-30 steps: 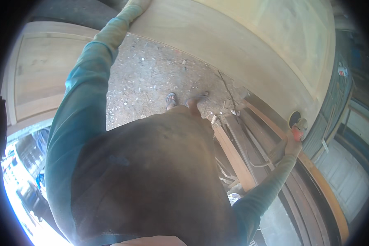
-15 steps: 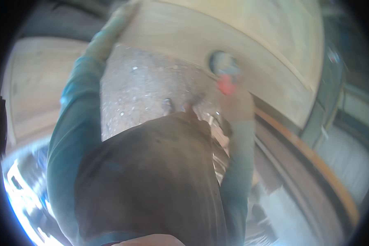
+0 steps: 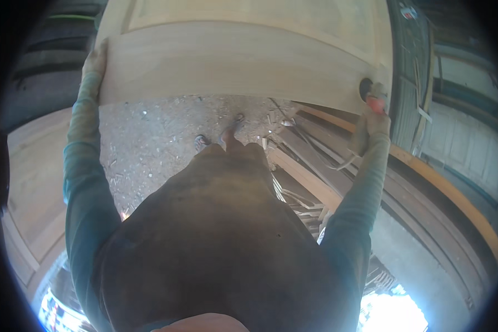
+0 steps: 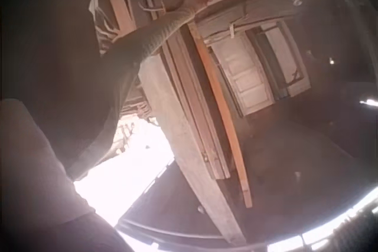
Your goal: The person sands a wooden door using a power sander, moving the tool across the surface and edges of the door panels.
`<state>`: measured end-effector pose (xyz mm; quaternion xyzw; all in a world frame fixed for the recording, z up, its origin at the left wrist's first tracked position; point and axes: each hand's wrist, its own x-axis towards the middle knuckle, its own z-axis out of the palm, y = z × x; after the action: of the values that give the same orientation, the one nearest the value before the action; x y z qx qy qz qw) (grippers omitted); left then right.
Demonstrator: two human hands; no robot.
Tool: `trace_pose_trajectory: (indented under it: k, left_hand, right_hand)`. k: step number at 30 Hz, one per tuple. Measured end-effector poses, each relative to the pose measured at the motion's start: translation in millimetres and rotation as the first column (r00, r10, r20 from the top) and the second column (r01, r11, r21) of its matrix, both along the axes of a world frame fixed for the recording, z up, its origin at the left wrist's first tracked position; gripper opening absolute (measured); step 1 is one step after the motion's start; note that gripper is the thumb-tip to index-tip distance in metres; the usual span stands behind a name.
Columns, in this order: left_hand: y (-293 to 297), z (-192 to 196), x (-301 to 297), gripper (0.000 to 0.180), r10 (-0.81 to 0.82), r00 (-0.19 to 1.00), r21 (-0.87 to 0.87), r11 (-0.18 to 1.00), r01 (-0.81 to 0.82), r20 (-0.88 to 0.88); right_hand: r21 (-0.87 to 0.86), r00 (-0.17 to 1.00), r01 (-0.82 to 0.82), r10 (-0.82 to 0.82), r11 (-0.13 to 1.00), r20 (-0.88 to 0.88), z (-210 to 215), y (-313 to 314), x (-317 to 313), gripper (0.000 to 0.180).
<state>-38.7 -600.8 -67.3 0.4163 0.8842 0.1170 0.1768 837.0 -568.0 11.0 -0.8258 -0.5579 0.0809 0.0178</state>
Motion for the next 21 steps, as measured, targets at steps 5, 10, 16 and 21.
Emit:
trace_pose_trajectory:
  k: [5, 10, 16, 21]
  left_hand:
    - [-16.2, -31.2, -50.0, 0.107, 0.043, 0.999, 0.156, 0.987, -0.039, -0.023]
    - [-4.1, -11.7, -15.7, 0.103, 0.028, 0.999, 0.132, 0.991, -0.022, -0.041]
    - [-2.9, 0.7, 4.6, 0.096, 0.082, 0.996, 0.147, 0.986, -0.077, -0.031]
    - [-10.3, 6.7, 4.2, 0.093, 0.092, 0.996, 0.135, 0.987, -0.091, 0.003]
  right_hand:
    - [0.05, 0.942, -0.189, 0.196, 0.981, -0.271, 36.8, -42.2, -176.9, 0.07]
    - [0.027, 0.966, -0.02, 0.026, 0.999, -0.256, 33.5, -26.9, -155.3, 0.066]
    - [-0.119, 0.82, 0.278, -0.3, 0.953, -0.488, 40.4, 21.7, -20.9, 0.051]
    - [0.072, 0.941, -0.023, 0.046, 0.997, -0.336, 12.9, 18.9, -108.7, 0.055]
